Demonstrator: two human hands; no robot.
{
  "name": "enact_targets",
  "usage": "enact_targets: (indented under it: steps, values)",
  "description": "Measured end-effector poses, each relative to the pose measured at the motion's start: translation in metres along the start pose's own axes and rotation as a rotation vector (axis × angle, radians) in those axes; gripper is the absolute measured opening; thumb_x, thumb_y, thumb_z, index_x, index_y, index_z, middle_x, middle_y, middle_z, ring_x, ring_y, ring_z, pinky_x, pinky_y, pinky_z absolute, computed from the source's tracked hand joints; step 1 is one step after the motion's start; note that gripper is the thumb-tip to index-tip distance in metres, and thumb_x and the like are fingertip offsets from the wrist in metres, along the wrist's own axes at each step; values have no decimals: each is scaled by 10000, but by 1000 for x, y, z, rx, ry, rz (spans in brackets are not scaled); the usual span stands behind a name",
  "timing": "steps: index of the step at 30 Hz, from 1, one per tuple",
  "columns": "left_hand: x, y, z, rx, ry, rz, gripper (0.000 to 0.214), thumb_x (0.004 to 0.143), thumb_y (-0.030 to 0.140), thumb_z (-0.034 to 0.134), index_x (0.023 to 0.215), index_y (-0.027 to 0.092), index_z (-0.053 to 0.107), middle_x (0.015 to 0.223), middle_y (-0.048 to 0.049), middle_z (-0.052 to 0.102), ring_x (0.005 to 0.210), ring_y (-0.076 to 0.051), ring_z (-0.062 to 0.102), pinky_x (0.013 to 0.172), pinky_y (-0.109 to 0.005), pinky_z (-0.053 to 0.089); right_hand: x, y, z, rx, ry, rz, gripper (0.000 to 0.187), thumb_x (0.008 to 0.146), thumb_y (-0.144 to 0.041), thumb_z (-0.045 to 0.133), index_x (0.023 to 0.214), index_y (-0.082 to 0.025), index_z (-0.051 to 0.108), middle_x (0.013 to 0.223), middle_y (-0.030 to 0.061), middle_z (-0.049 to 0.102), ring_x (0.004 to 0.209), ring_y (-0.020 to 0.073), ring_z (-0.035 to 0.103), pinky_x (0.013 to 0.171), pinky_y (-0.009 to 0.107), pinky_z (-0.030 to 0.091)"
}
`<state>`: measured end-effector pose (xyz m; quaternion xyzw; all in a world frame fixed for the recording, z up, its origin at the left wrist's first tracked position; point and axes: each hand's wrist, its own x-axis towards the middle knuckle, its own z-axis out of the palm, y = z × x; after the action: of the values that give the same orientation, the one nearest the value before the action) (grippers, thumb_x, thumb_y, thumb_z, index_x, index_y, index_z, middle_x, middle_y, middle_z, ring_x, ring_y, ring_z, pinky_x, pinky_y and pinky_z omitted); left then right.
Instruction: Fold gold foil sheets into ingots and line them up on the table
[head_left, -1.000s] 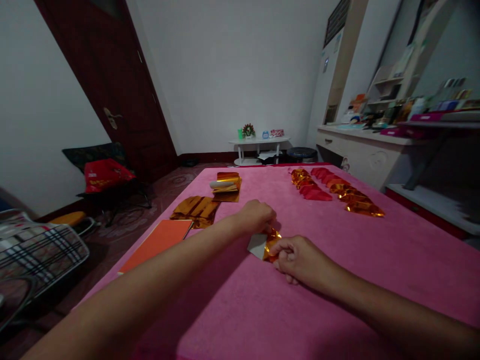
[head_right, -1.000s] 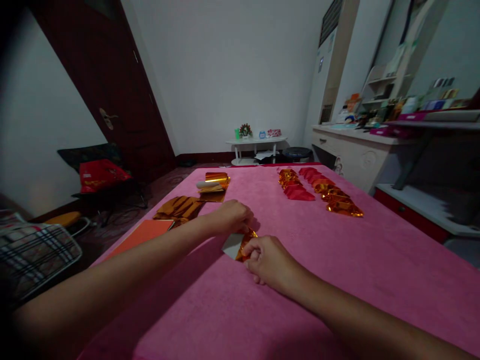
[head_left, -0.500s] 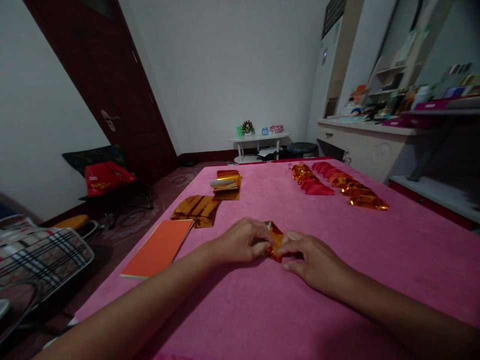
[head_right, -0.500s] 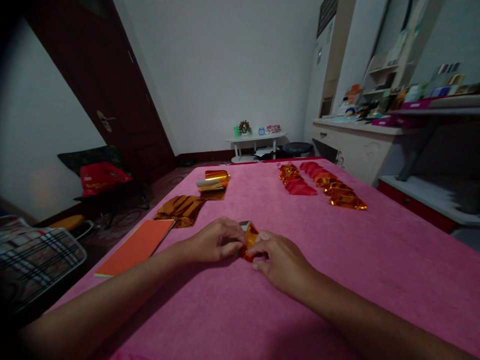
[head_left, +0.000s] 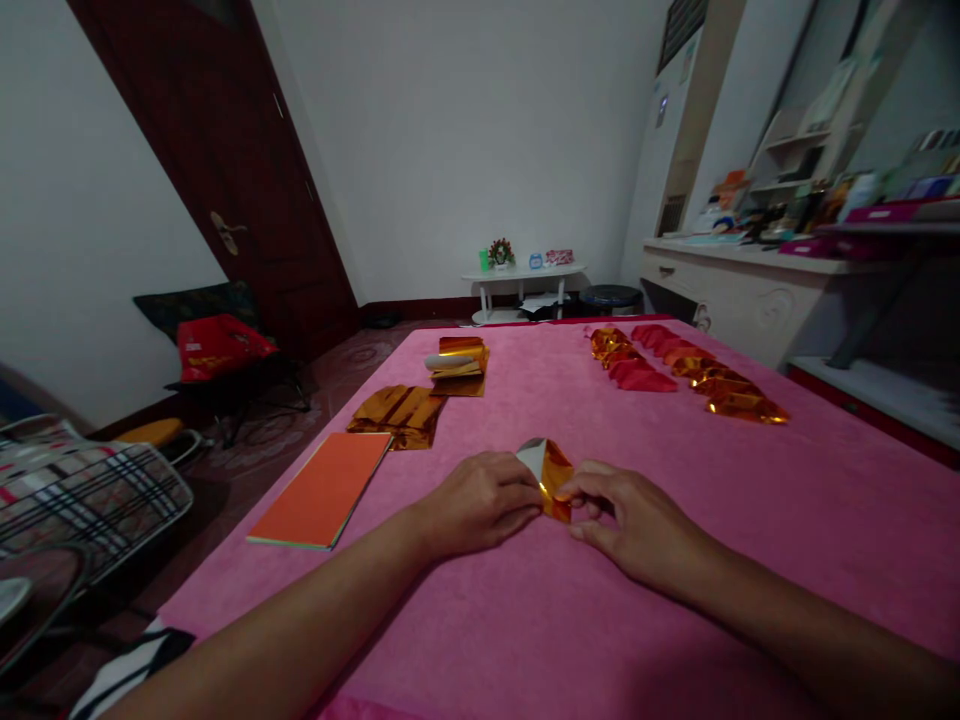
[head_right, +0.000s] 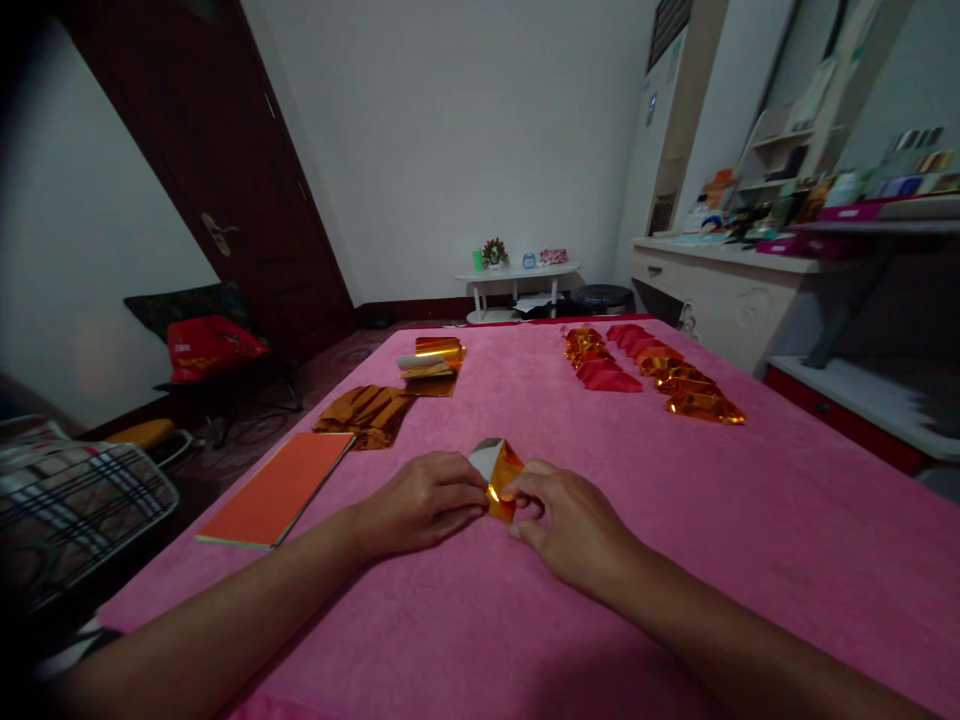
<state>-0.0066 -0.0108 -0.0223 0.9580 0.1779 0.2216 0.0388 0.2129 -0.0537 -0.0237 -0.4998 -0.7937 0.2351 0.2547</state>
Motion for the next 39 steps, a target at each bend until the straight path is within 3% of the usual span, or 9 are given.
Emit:
enact_targets:
  steps: [6, 11, 14, 19, 25, 30, 34, 39]
  values:
    - [2, 2, 0, -49, 52, -49, 222, 892, 248, 466, 975, 163, 653, 913, -84, 653, 865, -157, 587, 790, -280, 452, 0, -6, -2, -43, 9, -14, 176, 681, -144, 632, 839, -219, 644, 795, -10, 564, 696, 131, 525, 633, 252, 388]
    - [3, 3, -2, -141, 94, -67, 275, 803, 317, 584, 1034, 180, 643, 995, -86, 635, 903, -178, 582, 803, -295, 464, -1, -8, -2, -78, 49, -103, 131, 765, -122, 545, 769, -212, 641, 775, 3, 572, 701, 133, 532, 640, 250, 383]
    - [3, 3, -2, -176, 108, -79, 309, 767, 239, 590, 1070, 198, 631, 1069, -75, 609, 953, -181, 572, 828, -293, 462, -3, -6, -1, -83, 71, -147, 178, 783, -92, 496, 740, -199, 632, 764, 11, 581, 712, 135, 538, 646, 247, 382]
    - [8, 4, 1, -190, 128, -132, 291, 764, 136, 549, 1026, 203, 657, 1055, -64, 589, 956, -162, 566, 833, -268, 460, -3, -4, 3, -145, 112, -109, 159, 772, -98, 478, 699, -182, 592, 693, 5, 538, 614, 125, 497, 580, 247, 353]
    - [10, 2, 4, -121, 125, -192, 178, 819, 210, 568, 942, 213, 697, 1109, -76, 566, 990, -179, 548, 832, -283, 450, 0, -3, 5, -156, 141, -34, 115, 734, -105, 495, 693, -195, 553, 683, -11, 536, 617, 127, 492, 576, 249, 348]
    - [10, -3, 8, -216, 133, -202, 134, 831, 202, 563, 872, 192, 690, 929, -55, 645, 907, -167, 566, 810, -280, 448, -1, -4, 5, -133, 131, -18, 80, 705, -148, 586, 757, -208, 582, 727, -16, 558, 633, 125, 506, 577, 243, 361]
    - [7, -3, 8, -254, 156, -211, 111, 805, 164, 581, 844, 183, 683, 887, -46, 658, 860, -156, 572, 780, -272, 446, -2, -3, 4, -77, 115, -84, 117, 774, -125, 547, 762, -207, 629, 750, -2, 575, 659, 120, 534, 604, 238, 390]
    - [1, -2, 9, -139, 110, -137, 205, 803, 100, 523, 870, 205, 686, 914, -42, 662, 861, -150, 570, 786, -286, 420, -3, -7, 3, -10, 72, -247, 223, 816, -95, 542, 904, -249, 677, 891, 8, 625, 822, 128, 579, 736, 241, 432]
